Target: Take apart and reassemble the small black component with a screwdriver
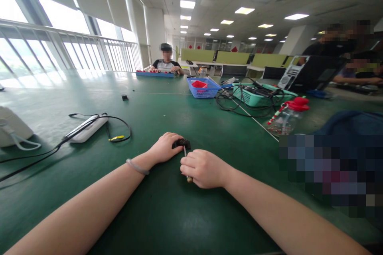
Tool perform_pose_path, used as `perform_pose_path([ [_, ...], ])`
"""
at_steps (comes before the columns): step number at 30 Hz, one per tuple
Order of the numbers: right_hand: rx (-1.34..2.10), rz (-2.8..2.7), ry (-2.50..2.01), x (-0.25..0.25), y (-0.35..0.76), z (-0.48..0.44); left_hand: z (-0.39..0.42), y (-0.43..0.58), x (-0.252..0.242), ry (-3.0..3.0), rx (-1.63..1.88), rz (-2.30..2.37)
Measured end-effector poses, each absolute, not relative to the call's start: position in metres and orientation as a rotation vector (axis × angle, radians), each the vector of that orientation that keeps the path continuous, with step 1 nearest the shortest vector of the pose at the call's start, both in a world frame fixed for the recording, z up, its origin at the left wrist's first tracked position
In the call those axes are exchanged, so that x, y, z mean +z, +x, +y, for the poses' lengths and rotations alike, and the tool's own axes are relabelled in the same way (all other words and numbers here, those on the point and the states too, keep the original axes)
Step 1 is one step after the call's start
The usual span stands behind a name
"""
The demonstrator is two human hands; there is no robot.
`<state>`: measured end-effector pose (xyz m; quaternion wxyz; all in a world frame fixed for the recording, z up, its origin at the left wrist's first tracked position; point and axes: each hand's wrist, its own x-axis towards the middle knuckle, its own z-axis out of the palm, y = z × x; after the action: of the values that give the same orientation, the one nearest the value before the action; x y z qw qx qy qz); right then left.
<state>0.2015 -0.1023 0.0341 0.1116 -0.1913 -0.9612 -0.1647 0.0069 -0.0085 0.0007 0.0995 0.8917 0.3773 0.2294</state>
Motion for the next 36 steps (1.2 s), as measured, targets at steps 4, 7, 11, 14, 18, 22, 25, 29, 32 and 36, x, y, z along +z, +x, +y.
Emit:
perform_pose_path([
  [4, -0.447, -2.764, -0.574, 0.034, 0.206, -0.101, -0.006, 0.007, -0.001, 2.657, 0.673, 1.105],
  [7, -0.434, -2.766, -0.576, 0.035, 0.207, -0.102, -0.005, 0.007, -0.002, 2.662, 0.679, 1.098],
  [11, -0.436, -2.778, -0.589, 0.039, 0.206, -0.104, -0.006, 0.007, -0.001, 2.662, 0.678, 1.093],
  [14, -0.438, -2.778, -0.592, 0.041, 0.206, -0.104, -0.007, 0.007, -0.001, 2.666, 0.669, 1.108],
  [18, -0.448, -2.792, -0.564, 0.04, 0.207, -0.103, -0.007, 0.007, -0.002, 2.658, 0.673, 1.127],
  [22, -0.444, -2.761, -0.535, 0.037, 0.208, -0.101, -0.007, 0.007, -0.002, 2.662, 0.678, 1.124],
  [25, -0.432, -2.702, -0.526, 0.035, 0.209, -0.099, -0.007, 0.006, -0.001, 2.66, 0.676, 1.117],
  [29, -0.395, -2.636, -0.534, 0.035, 0.211, -0.099, -0.007, 0.006, -0.001, 2.656, 0.674, 1.117],
  [32, -0.346, -2.622, -0.549, 0.036, 0.212, -0.099, -0.007, 0.006, -0.001, 2.648, 0.675, 1.132],
  [36, -0.268, -2.606, -0.56, 0.038, 0.213, -0.099, -0.008, 0.007, 0.001, 2.643, 0.657, 1.13],
])
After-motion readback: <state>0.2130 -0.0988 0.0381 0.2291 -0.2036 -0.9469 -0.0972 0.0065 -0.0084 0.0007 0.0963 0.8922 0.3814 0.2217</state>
